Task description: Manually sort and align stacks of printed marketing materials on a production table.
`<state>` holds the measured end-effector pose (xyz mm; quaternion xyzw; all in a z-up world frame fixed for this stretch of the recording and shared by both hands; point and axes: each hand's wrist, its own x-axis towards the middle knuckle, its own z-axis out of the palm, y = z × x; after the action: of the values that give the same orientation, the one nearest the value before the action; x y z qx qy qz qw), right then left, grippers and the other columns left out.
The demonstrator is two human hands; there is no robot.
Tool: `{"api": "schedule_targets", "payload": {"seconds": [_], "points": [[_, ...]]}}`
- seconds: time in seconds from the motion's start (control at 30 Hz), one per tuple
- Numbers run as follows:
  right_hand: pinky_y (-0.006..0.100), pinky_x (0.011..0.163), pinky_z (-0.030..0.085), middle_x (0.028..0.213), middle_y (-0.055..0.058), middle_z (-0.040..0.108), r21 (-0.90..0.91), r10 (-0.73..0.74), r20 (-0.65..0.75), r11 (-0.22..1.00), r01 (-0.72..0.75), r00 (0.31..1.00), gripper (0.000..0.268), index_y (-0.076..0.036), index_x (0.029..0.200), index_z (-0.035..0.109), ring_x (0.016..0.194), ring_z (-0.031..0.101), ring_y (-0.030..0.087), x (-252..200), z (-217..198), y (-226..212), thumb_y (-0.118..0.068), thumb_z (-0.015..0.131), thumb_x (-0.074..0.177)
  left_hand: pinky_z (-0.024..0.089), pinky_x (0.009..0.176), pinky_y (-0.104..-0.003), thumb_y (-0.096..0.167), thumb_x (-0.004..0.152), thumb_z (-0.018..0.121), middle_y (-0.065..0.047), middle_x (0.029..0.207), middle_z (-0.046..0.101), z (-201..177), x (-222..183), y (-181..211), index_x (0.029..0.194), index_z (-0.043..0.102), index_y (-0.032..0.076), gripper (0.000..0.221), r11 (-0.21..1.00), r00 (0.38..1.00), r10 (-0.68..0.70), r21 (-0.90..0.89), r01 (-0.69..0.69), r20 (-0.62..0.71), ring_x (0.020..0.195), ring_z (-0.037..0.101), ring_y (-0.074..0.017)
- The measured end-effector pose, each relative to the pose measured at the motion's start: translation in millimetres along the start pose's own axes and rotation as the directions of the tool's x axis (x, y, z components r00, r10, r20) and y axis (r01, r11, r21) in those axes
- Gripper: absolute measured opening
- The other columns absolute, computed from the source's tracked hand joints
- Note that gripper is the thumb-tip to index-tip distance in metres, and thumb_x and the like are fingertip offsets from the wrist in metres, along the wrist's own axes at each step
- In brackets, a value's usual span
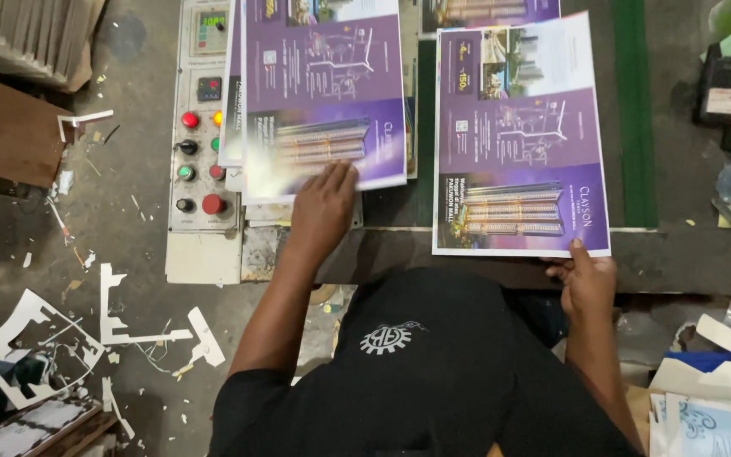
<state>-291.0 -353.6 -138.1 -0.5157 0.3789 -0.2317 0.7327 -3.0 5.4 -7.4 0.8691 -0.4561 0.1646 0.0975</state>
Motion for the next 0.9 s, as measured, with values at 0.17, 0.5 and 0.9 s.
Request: {"api": "schedule_targets", "payload": {"seconds": [0.17,0.5,0.9], "points": [[0.028,0.055,0.055,0.1,0.015,0.072,-0.05,0.033,0.039,0.998,-0.031,0.999,0.022,0.003,0.12,0.061,0.078,0.073,0.022,6.5,3.2,15.2,-0.016,0.06,0.109,0.059,0.081,-0.042,0.006,0.094,0.067,-0.015,0.113,0.076,-17.4,13.1,1.5,0.115,0.072,0.003,0.021,0.985,0.985,-0.13,-0.126,0.116,-0.109,0.098,0.074,-0.0316],[0.028,0.053,0.054,0.103,0.017,0.072,-0.18,0.028,0.116,0.984,-0.006,0.993,0.028,0.006,0.124,0.058,0.078,0.074,0.023,89.1,67.0,-6.3,-0.018,0.055,0.11,0.058,0.066,-0.04,0.006,0.089,0.076,-0.013,0.096,0.077,-18.6,19.8,5.5,0.103,0.075,0.003,0.014,0.971,0.965,-0.134,-0.222,0.083,-0.225,0.081,0.074,-0.028],[0.03,0.062,0.057,0.11,0.014,0.076,-0.33,0.214,0.184,0.933,-0.144,0.959,0.051,-0.005,0.15,0.049,0.084,0.073,0.02,38.7,101.9,-17.8,-0.019,0.058,0.102,0.062,0.085,-0.039,0.002,0.09,0.075,-0.015,0.11,0.074,-17.4,25.0,41.6,0.109,0.073,0.002,0.019,0.905,0.936,-0.051,-0.413,-0.104,-0.347,0.101,0.074,-0.0298]]}}
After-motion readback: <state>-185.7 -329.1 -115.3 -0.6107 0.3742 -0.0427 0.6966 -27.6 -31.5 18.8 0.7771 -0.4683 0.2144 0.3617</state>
